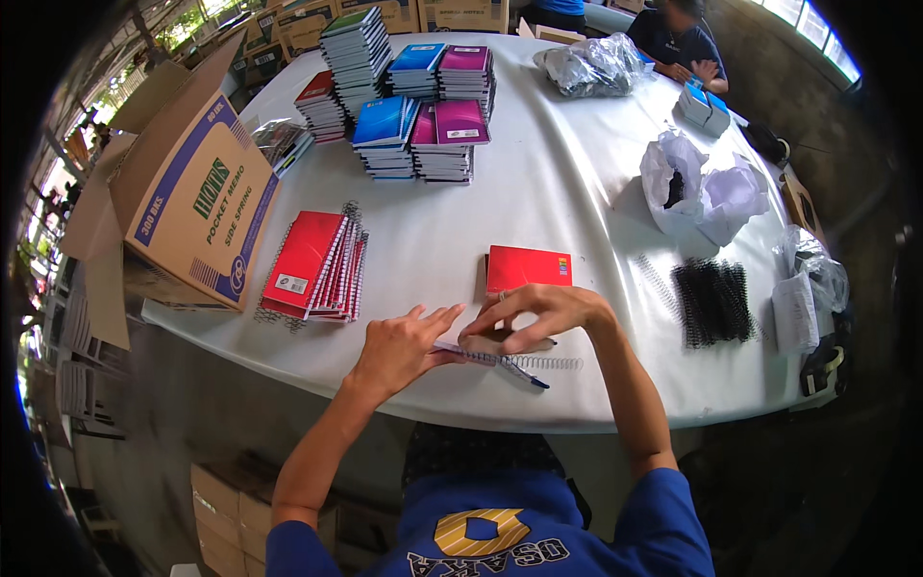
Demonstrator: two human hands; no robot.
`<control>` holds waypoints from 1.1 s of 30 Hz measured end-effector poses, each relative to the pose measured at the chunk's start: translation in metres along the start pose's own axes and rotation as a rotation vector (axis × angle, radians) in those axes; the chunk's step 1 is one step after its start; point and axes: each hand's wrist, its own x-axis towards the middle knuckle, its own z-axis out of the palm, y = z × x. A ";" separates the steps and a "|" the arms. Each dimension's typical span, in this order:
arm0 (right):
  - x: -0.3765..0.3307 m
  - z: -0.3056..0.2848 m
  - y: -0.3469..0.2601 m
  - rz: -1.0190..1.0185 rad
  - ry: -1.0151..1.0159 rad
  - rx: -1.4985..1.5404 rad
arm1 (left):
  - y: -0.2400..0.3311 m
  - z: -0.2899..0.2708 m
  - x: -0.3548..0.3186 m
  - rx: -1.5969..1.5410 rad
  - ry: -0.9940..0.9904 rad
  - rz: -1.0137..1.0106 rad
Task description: The person inserts a spiral binding into the holes of stacked notebook covers and pages by hand, then uses pliers to cut and crimp the ends of the spiral wire.
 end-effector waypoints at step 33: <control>0.041 0.007 -0.014 0.344 0.063 -0.311 | -0.020 0.057 -0.016 -1.045 0.370 -0.165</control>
